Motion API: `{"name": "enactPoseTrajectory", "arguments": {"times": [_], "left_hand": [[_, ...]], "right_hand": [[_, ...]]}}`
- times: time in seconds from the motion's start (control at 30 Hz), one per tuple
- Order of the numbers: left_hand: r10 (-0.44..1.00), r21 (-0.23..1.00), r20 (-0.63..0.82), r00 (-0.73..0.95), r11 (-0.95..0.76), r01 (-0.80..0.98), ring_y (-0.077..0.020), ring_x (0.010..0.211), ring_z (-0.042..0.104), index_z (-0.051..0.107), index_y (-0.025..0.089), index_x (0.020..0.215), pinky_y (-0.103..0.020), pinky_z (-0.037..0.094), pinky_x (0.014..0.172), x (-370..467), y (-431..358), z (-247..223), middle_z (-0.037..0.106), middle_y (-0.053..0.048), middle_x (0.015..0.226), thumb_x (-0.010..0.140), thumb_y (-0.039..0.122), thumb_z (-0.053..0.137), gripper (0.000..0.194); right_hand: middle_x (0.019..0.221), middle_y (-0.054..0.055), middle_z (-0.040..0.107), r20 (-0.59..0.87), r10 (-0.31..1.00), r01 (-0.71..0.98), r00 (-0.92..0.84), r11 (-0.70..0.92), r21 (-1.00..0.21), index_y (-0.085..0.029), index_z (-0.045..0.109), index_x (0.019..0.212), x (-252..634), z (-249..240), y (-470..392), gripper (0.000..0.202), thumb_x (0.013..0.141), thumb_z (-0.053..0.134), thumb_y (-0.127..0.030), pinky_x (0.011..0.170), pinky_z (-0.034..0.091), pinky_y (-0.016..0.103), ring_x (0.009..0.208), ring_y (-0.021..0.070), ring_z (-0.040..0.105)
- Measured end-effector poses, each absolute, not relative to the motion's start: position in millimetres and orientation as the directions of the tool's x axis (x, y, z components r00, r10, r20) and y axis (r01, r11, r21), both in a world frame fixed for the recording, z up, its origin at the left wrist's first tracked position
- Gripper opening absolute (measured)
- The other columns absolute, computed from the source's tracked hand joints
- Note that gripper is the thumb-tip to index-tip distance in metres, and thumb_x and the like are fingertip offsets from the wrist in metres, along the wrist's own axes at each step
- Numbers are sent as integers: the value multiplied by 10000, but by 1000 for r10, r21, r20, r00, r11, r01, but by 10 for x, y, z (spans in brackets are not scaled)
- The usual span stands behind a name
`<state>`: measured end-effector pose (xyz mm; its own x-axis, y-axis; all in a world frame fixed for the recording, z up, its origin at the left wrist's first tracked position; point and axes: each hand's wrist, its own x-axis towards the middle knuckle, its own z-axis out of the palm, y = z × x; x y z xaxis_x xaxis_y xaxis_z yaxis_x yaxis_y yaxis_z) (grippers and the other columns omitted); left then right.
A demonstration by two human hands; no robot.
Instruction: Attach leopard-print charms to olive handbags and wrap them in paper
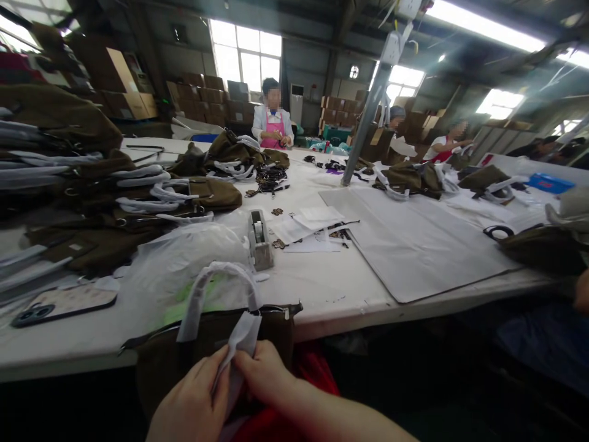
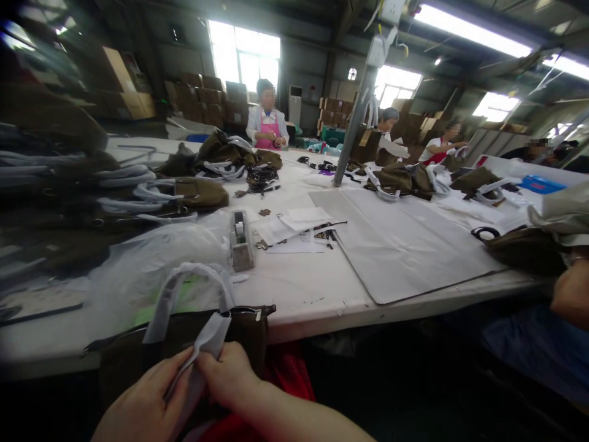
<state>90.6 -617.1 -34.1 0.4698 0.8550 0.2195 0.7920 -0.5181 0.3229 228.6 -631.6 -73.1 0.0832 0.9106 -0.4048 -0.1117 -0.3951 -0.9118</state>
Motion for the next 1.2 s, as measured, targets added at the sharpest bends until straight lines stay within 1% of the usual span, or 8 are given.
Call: {"name": "enactPoseTrajectory", "arguments": {"times": [0.17, 0.33, 0.47, 0.6, 0.73, 0.83, 1.03, 1.2], "left_hand": [[730, 177, 423, 537, -648, 741, -213, 779, 717, 674, 143, 1063, -310, 568, 697, 991, -6266, -392, 744, -85, 911, 958, 344, 355, 392], [629, 43, 447, 636, -726, 687, -207, 741, 708, 680, 145, 1039, -297, 573, 662, 942, -6335, -514, 735, -80, 870, 954, 260, 396, 319], [538, -82, 434, 723, -775, 626, -231, 821, 709, 695, 145, 1041, -318, 588, 700, 877, -6394, -629, 741, -104, 958, 898, 109, 371, 356], [574, -64, 414, 706, -756, 652, -224, 815, 700, 692, 148, 1049, -293, 579, 679, 895, -6433, -650, 735, -112, 959, 901, 131, 402, 326], [603, 75, 409, 685, -770, 633, -235, 842, 690, 688, 148, 1045, -316, 566, 736, 988, -6493, -522, 730, -119, 974, 922, 196, 420, 299], [692, 364, 311, 651, -720, 591, -221, 850, 672, 679, 171, 1056, -320, 539, 787, 1008, -6479, -314, 715, -101, 951, 935, 273, 436, 290], [926, 874, -173, 335, -12, 486, -187, 697, 623, 621, 172, 857, -262, 486, 595, 925, -6186, -132, 661, -39, 766, 893, 509, 468, 372], [738, 862, -497, 456, 482, 158, -156, 642, 589, 653, 134, 858, -230, 451, 568, 1028, -6109, -309, 655, -19, 693, 733, 557, 687, 442]], "right_hand": [[497, 8, 514, -350, 936, -117, 38, -344, -932, -156, 562, 627, 2293, -863, -6324, 530, 805, 511, -652, 324, 309, 198, 360, 98, 436], [484, 12, 471, -291, 956, -148, 22, -285, -947, -171, 510, 574, 2340, -872, -6368, 709, 772, 340, -830, 397, 333, 241, 417, 120, 443], [585, -4, 452, -245, 967, -212, 69, -226, -951, -155, 525, 627, 2387, -800, -6405, 683, 653, 525, -837, 509, 337, 252, 546, 111, 412], [651, 0, 504, -261, 964, -333, -50, -262, -906, -126, 605, 755, 2413, -755, -6429, 673, 579, 658, -774, 564, 380, 261, 588, 119, 448], [697, 28, 586, -305, 950, -354, 61, -265, -897, -110, 660, 790, 2391, -752, -6402, 654, 565, 717, -721, 644, 429, 282, 645, 147, 517], [667, 30, 601, -357, 925, -392, 128, -283, -875, -108, 662, 756, 2374, -754, -6385, 642, 550, 735, -712, 628, 437, 275, 612, 140, 525], [560, -3, 523, -390, 917, -395, 79, -331, -857, -123, 587, 651, 2381, -801, -6412, 622, 593, 702, -731, 469, 326, 222, 496, 87, 421], [607, 15, 555, -306, 948, -380, 82, -254, -889, -95, 666, 740, 2345, -867, -6412, 619, 670, 672, -710, 535, 375, 237, 540, 101, 457]]}}
